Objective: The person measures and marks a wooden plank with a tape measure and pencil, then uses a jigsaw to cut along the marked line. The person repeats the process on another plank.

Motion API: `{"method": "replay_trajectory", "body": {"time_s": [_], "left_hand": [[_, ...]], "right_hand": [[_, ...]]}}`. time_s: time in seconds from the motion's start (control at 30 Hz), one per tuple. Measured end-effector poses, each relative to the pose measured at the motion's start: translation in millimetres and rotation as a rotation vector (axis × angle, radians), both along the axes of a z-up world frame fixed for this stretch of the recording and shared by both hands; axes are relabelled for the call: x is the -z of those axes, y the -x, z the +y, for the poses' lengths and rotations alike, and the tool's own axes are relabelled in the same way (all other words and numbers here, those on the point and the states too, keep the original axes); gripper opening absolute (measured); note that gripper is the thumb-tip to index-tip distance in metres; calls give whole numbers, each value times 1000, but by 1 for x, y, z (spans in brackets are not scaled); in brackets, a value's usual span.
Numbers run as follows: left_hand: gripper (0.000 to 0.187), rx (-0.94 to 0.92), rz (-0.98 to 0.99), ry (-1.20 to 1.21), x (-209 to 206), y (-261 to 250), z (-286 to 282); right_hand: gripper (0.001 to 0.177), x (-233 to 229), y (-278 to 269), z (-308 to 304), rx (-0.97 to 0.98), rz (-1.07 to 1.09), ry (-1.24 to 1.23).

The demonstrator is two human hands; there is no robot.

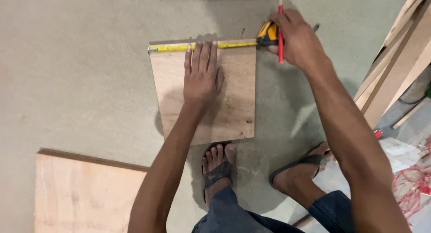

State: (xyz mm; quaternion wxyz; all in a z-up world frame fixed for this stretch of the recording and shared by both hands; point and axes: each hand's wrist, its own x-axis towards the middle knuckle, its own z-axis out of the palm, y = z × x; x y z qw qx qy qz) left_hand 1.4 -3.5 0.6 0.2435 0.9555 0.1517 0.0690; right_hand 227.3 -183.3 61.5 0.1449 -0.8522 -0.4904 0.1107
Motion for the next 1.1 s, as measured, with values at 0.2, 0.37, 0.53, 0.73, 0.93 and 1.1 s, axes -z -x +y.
{"method": "replay_trajectory", "body": {"time_s": [0.2,0.37,0.53,0.73,0.93,1.1], "left_hand": [[69,-93,-134,38,-16,36,0],[72,-336,55,-23,-25,103,14],[75,-300,13,47,-6,122,9],[80,-195,-39,49,8,76,-6],[76,-55,-143,92,10,11,-35],[75,10,-125,101,8,-27,-54]], "right_hand": [[76,-4,41,-26,113,0,-51],[76,10,52,-59,231,22,-154],[67,18,65,-79,348,106,-304],[62,7,56,-114,503,64,-288],[57,-2,85,-183,783,9,-132],[69,13,166,-234,1119,144,227]]}}
